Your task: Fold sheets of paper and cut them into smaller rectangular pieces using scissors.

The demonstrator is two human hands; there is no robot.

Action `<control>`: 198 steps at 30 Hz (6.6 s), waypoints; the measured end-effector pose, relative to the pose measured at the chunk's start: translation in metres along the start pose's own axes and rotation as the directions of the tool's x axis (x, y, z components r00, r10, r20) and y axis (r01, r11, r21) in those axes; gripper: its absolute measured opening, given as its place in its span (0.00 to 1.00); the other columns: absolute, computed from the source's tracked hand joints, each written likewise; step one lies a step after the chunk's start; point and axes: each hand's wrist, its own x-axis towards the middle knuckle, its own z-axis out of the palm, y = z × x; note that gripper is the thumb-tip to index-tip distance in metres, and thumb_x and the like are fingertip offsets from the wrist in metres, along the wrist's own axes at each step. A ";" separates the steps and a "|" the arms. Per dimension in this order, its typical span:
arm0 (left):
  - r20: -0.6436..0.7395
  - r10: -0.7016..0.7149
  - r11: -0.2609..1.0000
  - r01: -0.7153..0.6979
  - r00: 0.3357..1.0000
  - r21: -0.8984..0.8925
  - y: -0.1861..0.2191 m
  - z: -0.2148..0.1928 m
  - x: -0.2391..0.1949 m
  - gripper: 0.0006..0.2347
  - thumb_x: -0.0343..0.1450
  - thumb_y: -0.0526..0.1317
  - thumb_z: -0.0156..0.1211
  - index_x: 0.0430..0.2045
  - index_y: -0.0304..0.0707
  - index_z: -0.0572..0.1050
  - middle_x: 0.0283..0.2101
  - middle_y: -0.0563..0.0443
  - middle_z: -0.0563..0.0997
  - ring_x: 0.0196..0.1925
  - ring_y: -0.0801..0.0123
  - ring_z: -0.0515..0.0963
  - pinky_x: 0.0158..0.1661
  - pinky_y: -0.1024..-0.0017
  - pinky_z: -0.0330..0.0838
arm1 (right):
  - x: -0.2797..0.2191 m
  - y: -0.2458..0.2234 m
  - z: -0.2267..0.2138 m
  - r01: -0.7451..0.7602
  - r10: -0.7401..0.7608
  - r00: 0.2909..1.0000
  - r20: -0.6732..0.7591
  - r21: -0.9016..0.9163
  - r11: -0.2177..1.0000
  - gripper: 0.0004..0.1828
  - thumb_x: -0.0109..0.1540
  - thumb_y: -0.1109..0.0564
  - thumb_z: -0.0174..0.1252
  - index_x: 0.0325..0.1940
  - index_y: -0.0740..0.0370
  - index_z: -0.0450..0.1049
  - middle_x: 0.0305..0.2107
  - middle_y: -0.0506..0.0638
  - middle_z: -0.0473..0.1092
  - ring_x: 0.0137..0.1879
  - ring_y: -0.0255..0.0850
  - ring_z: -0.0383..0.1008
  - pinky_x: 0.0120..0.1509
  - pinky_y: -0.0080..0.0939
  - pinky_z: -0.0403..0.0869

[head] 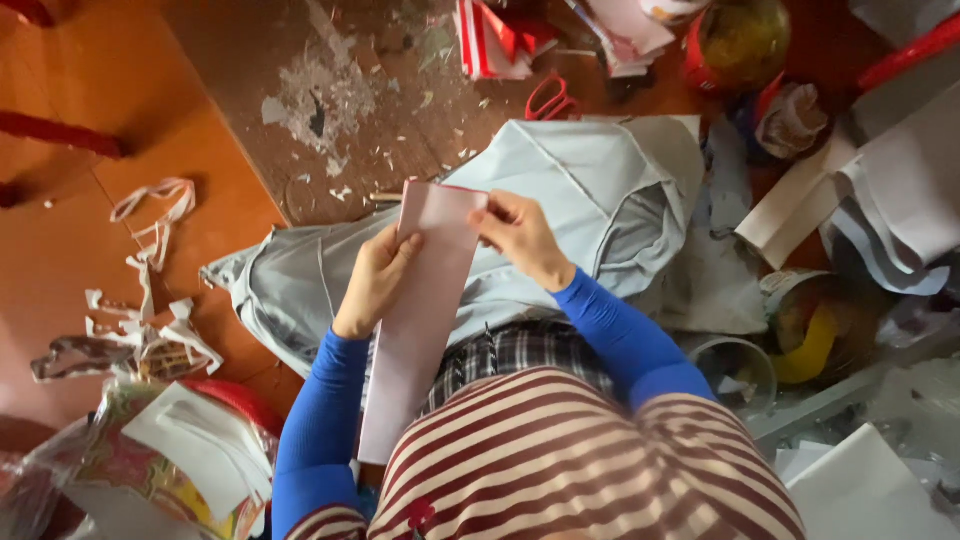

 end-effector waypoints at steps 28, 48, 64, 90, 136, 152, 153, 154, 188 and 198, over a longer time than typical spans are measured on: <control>-0.107 0.288 0.957 -0.290 0.952 -0.003 0.102 -0.032 0.007 0.12 0.82 0.36 0.51 0.57 0.28 0.71 0.46 0.56 0.80 0.48 0.83 0.75 0.48 0.78 0.75 | 0.044 -0.062 0.067 0.393 -0.413 0.911 0.018 0.276 0.877 0.16 0.69 0.61 0.61 0.60 0.68 0.71 0.48 0.47 0.76 0.53 0.33 0.74 0.60 0.35 0.74; -0.078 0.202 0.743 -0.205 0.976 -0.637 0.095 -0.053 0.009 0.24 0.81 0.55 0.36 0.54 0.32 0.71 0.44 0.49 0.80 0.42 0.71 0.79 0.44 0.70 0.76 | 0.068 -0.059 0.103 0.488 -0.499 0.866 0.042 0.155 0.859 0.28 0.74 0.60 0.52 0.78 0.60 0.55 0.45 0.48 0.74 0.46 0.30 0.72 0.49 0.30 0.73; -0.247 0.394 0.877 -0.442 0.886 -0.188 0.046 -0.063 0.018 0.19 0.80 0.35 0.51 0.67 0.28 0.65 0.61 0.49 0.74 0.63 0.74 0.70 0.64 0.72 0.65 | 0.073 -0.057 0.080 0.374 -0.393 0.910 0.132 0.149 0.916 0.31 0.71 0.52 0.52 0.76 0.68 0.55 0.65 0.56 0.63 0.70 0.43 0.64 0.75 0.43 0.64; -0.325 -0.016 0.877 -0.143 0.945 -0.459 0.009 -0.152 0.048 0.14 0.76 0.37 0.60 0.55 0.34 0.73 0.48 0.50 0.79 0.49 0.66 0.79 0.51 0.68 0.75 | 0.119 -0.048 0.049 0.021 -0.148 0.922 0.357 0.335 0.942 0.25 0.65 0.60 0.62 0.67 0.66 0.70 0.55 0.49 0.74 0.59 0.37 0.75 0.64 0.38 0.75; -0.186 0.233 0.401 0.080 0.954 0.913 -0.125 -0.258 0.128 0.35 0.63 0.35 0.65 0.68 0.33 0.59 0.72 0.31 0.60 0.76 0.43 0.53 0.71 0.45 0.45 | 0.331 0.142 0.139 0.553 -0.352 0.743 0.569 -0.818 -0.157 0.32 0.65 0.59 0.51 0.76 0.55 0.62 0.65 0.63 0.64 0.72 0.65 0.58 0.73 0.69 0.59; -0.159 0.193 0.316 0.092 0.968 0.944 -0.262 -0.231 0.189 0.25 0.74 0.32 0.46 0.70 0.29 0.61 0.75 0.36 0.58 0.77 0.46 0.57 0.70 0.50 0.56 | 0.336 0.119 -0.007 0.533 -0.232 0.790 0.567 -0.823 -0.197 0.25 0.65 0.64 0.52 0.67 0.72 0.69 0.66 0.65 0.64 0.74 0.59 0.62 0.73 0.67 0.61; -0.158 0.195 0.317 0.090 0.968 0.944 -0.262 -0.231 0.189 0.25 0.74 0.32 0.46 0.70 0.29 0.61 0.75 0.36 0.58 0.77 0.46 0.57 0.70 0.50 0.56 | 0.335 0.111 -0.026 0.531 -0.232 0.791 0.566 -0.823 -0.199 0.25 0.65 0.64 0.52 0.67 0.72 0.69 0.66 0.65 0.64 0.74 0.59 0.62 0.73 0.67 0.61; -0.162 0.185 0.319 0.097 0.969 0.943 -0.262 -0.231 0.187 0.25 0.74 0.32 0.45 0.70 0.30 0.61 0.75 0.36 0.59 0.76 0.46 0.58 0.70 0.50 0.56 | 0.332 0.104 -0.045 0.505 -0.257 0.801 0.541 -0.841 -0.194 0.23 0.63 0.67 0.53 0.64 0.69 0.71 0.64 0.62 0.68 0.73 0.55 0.66 0.73 0.61 0.64; -0.809 0.157 0.688 0.525 0.566 0.501 -0.286 -0.357 0.136 0.13 0.77 0.47 0.56 0.29 0.36 0.77 0.28 0.34 0.81 0.32 0.38 0.80 0.32 0.49 0.72 | 0.391 0.140 -0.093 0.084 -0.361 0.914 -0.184 -0.786 0.612 0.18 0.72 0.55 0.63 0.35 0.72 0.69 0.27 0.63 0.69 0.35 0.54 0.67 0.41 0.52 0.68; -0.734 0.319 0.385 0.625 0.600 0.679 -0.289 -0.355 0.143 0.07 0.76 0.43 0.53 0.35 0.41 0.75 0.25 0.41 0.81 0.29 0.44 0.80 0.31 0.52 0.71 | 0.382 0.127 -0.055 0.036 -0.566 0.813 -0.135 -0.959 0.281 0.16 0.70 0.51 0.63 0.36 0.65 0.69 0.27 0.62 0.73 0.33 0.61 0.73 0.35 0.59 0.68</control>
